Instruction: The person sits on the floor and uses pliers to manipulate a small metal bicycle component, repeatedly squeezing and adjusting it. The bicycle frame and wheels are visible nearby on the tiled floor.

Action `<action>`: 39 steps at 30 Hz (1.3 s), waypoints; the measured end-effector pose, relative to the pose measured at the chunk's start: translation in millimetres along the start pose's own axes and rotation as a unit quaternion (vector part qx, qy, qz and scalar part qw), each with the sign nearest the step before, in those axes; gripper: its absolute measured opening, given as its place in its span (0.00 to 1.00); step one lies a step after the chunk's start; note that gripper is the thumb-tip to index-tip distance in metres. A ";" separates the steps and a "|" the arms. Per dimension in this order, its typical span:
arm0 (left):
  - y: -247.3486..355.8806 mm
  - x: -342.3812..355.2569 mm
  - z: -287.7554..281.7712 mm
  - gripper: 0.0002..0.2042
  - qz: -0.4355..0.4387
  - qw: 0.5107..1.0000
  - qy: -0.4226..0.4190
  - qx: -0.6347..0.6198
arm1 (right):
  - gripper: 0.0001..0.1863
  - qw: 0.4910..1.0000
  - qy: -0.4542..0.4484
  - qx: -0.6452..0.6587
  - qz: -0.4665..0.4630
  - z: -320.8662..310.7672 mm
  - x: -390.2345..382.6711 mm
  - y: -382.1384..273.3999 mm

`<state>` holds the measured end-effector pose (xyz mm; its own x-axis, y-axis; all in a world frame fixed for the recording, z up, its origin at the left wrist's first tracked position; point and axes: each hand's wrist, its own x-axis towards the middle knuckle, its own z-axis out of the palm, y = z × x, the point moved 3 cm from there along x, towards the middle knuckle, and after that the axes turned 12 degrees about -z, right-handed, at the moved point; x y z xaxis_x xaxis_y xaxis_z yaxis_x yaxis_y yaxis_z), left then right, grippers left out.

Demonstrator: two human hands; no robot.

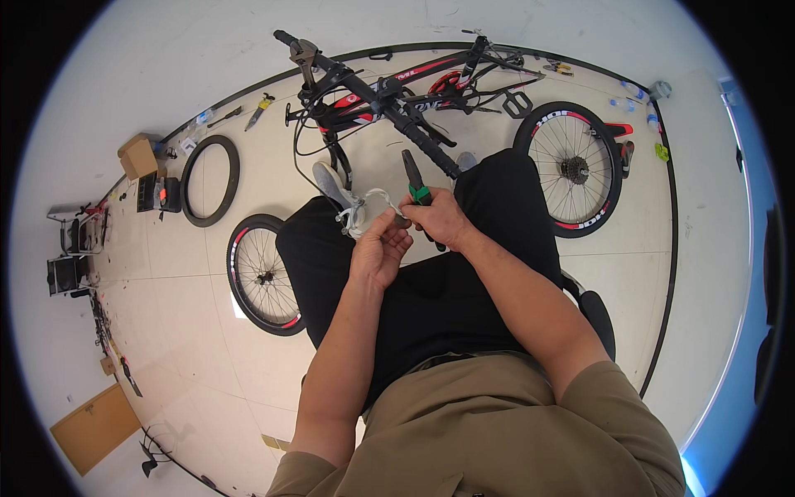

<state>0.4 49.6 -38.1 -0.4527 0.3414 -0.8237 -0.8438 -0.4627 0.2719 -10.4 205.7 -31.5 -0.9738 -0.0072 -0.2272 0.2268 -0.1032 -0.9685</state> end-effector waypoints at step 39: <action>-2.7 3.6 -6.2 0.15 -0.031 0.999 -0.021 0.029 | 0.13 0.994 0.026 -0.093 0.043 0.5 2.9 15.6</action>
<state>2.8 47.0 -44.9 -0.4088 0.4021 -0.8192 -0.8854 -0.3924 0.2492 -9.7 203.6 -47.2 -0.9496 0.0438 -0.3104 0.3131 0.0824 -0.9462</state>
